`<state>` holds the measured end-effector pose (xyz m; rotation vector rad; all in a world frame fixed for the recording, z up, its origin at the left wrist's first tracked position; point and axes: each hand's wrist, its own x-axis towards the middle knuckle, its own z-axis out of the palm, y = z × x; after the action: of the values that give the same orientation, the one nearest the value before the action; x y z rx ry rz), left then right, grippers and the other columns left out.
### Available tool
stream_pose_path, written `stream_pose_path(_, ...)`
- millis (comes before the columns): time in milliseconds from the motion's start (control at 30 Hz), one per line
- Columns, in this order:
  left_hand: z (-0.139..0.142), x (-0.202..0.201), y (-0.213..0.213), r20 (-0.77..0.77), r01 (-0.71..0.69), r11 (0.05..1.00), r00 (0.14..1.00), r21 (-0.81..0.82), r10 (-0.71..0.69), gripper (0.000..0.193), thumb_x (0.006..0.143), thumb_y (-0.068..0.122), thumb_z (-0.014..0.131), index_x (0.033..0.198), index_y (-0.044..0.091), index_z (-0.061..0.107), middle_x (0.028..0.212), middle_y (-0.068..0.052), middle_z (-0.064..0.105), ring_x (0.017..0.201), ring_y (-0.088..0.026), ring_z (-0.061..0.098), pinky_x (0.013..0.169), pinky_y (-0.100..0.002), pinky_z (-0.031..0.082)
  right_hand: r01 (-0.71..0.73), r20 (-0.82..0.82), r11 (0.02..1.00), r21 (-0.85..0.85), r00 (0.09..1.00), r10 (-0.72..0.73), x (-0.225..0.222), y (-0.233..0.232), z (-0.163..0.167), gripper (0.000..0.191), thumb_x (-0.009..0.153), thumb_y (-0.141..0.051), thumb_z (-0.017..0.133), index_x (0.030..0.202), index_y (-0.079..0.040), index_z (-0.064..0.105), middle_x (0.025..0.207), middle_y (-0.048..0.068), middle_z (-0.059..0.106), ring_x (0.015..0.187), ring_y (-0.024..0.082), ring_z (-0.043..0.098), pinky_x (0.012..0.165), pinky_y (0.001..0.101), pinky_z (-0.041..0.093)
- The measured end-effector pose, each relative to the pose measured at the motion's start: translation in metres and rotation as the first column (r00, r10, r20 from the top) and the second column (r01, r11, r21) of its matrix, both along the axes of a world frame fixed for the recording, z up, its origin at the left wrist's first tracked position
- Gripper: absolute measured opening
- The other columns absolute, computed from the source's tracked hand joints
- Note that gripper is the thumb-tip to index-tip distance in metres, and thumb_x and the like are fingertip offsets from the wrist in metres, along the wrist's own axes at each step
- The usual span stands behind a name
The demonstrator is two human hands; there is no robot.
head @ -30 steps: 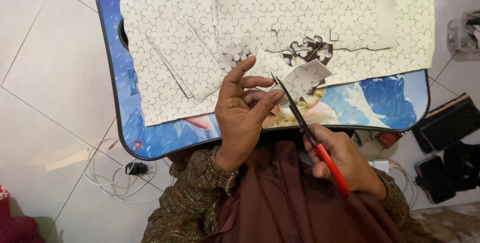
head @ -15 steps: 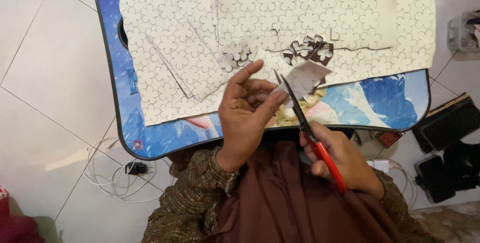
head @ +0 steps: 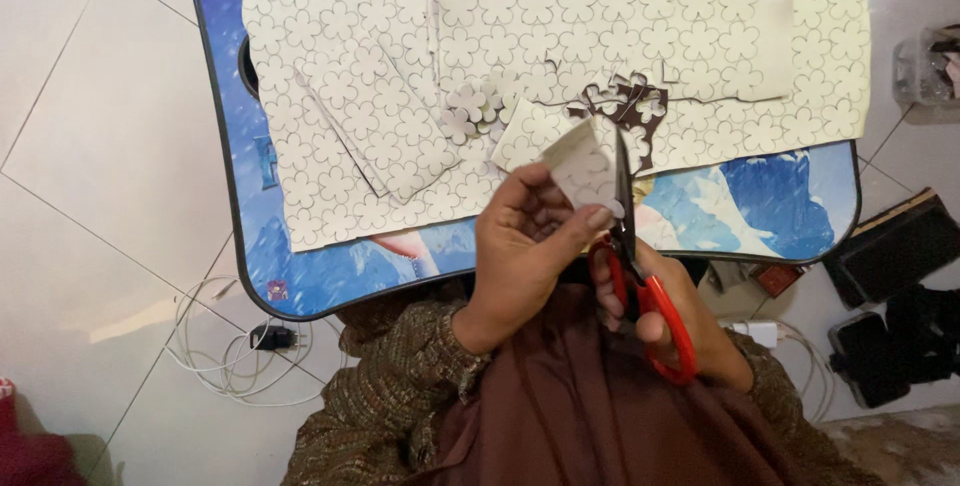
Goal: The person uses red-handled scissors to cut flower-shaped outlines from a patterned sheet of paper. They hold the paper with the left hand and cut along the drawn lines with the right hand, then place the cut shapes on the table.
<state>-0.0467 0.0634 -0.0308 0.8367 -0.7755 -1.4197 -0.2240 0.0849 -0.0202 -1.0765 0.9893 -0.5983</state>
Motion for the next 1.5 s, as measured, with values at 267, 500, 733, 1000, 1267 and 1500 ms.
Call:
stream_pose_path(267,0.007,-0.008,0.006,-0.088,0.053,0.985,0.995,0.166,-0.038,0.017,0.098,0.005,0.076,0.11,-0.003,0.067,0.091,-0.009,0.074,0.064,-0.009,0.065,0.056,-0.024,0.053,0.081,0.023,0.994,-0.074,0.997,-0.08,0.005,0.007,-0.017,0.114,0.057,-0.099,0.061,0.112,0.001,0.054,0.079,0.004,0.054,0.07,0.013,0.054,0.063,0.029,0.051)
stream_pose_path(500,0.008,-0.01,0.006,-0.147,0.063,0.977,0.989,0.203,-0.033,0.015,0.097,0.007,0.076,0.106,-0.003,0.069,0.087,-0.007,0.074,0.06,-0.008,0.066,0.05,-0.022,0.052,0.094,-0.064,0.984,-0.151,0.992,-0.105,0.006,0.008,-0.019,0.111,0.06,-0.099,0.058,0.11,0.0,0.055,0.074,0.002,0.057,0.064,0.01,0.058,0.058,0.0264,0.051)
stream_pose_path(733,0.002,-0.01,0.0,-0.082,-0.066,0.992,0.994,0.106,0.075,0.024,0.096,0.007,0.078,0.115,0.001,0.066,0.106,-0.007,0.075,0.095,-0.009,0.071,0.087,-0.024,0.059,0.079,-0.081,0.983,-0.164,0.992,-0.093,0.007,0.007,-0.012,0.111,0.061,-0.099,0.056,0.112,0.0,0.055,0.074,0.002,0.056,0.062,0.01,0.056,0.055,0.0259,0.049)
stream_pose_path(1000,0.017,0.006,0.0,0.078,0.024,0.997,0.996,0.073,-0.03,0.032,0.096,0.006,0.078,0.124,0.0,0.063,0.101,-0.007,0.073,0.089,-0.009,0.069,0.077,-0.023,0.059,-0.015,-0.141,0.995,-0.103,0.99,0.001,0.003,0.002,0.011,0.123,0.06,-0.105,0.043,0.121,0.001,0.054,0.086,0.006,0.055,0.077,0.015,0.055,0.069,0.0295,0.049)
stream_pose_path(1267,0.024,0.005,0.001,0.068,0.074,0.99,0.994,0.118,-0.082,0.032,0.097,0.004,0.076,0.123,-0.004,0.06,0.099,-0.011,0.072,0.082,-0.01,0.069,0.07,-0.024,0.058,-0.118,-0.109,0.976,-0.185,0.989,0.099,-0.002,-0.006,0.013,0.134,0.065,-0.105,0.038,0.144,0.003,0.04,0.088,0.005,0.054,0.079,0.016,0.054,0.072,0.031,0.048)
stream_pose_path(1500,0.022,0.006,0.0,0.064,0.058,0.994,0.996,0.097,-0.064,0.037,0.095,0.004,0.077,0.126,-0.004,0.059,0.107,-0.011,0.072,0.092,-0.01,0.069,0.079,-0.025,0.059,-0.081,-0.112,0.992,-0.096,0.991,0.07,-0.005,-0.003,0.009,0.135,0.057,-0.106,0.041,0.137,0.002,0.046,0.085,0.004,0.053,0.073,0.013,0.054,0.064,0.0296,0.049)
